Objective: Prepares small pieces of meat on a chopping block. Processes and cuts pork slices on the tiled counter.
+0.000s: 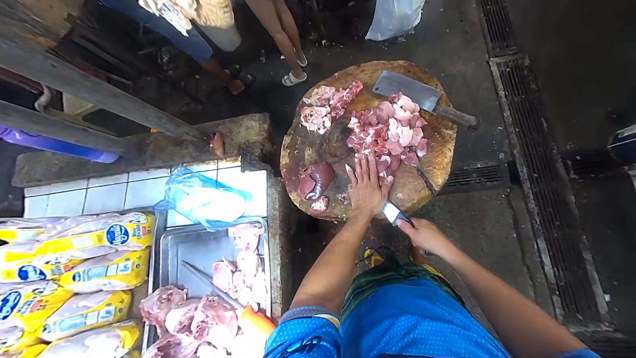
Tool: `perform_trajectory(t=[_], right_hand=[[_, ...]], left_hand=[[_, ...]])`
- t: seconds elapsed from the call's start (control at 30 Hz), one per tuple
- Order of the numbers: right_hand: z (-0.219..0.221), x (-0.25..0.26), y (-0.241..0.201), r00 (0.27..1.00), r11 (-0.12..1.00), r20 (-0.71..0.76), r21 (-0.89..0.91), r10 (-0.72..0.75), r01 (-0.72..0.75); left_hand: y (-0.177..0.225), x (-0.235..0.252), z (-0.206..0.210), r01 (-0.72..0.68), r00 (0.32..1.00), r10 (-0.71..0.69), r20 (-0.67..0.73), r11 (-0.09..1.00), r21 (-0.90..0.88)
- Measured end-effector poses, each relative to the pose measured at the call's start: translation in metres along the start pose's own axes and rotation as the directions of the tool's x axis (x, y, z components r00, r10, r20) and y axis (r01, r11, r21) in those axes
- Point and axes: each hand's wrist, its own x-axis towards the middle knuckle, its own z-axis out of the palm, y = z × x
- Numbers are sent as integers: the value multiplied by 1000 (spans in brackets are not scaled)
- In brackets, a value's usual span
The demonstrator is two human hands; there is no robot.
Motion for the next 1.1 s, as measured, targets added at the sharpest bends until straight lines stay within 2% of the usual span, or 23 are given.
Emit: perform_trajectory(t=[0.07, 0.17, 0.37, 0.53, 0.7, 0.9, 1.1], right_hand=[[0, 7, -10, 1000, 1000, 4, -20, 12, -12], [1, 3, 0, 1000, 999, -2, -46, 12, -12], [-8, 9, -15, 996, 999, 83, 2, 32, -32], [-11, 6, 2, 994, 999, 103, 14, 29, -30], [-9, 10, -21, 994, 999, 107, -27, 34, -31], [-7, -4, 13, 993, 1000, 118, -20, 13, -11], [1, 6, -16, 990, 1000, 138, 4, 14, -15]], left_hand=[[-3, 0, 1, -25, 1000, 25, 0, 1000, -1], [-3, -1, 0, -50, 999, 49, 19, 999, 19], [-5, 3, 2, -96, 995, 95, 34, 995, 20], [-4, 2, -2, -82, 995, 79, 63, 996, 44], [-4, 3, -4, -86, 993, 82, 83, 995, 46], [-3, 3, -2, -107, 993, 105, 59, 994, 31], [-4, 6, -4, -122, 989, 119, 88, 992, 24]])
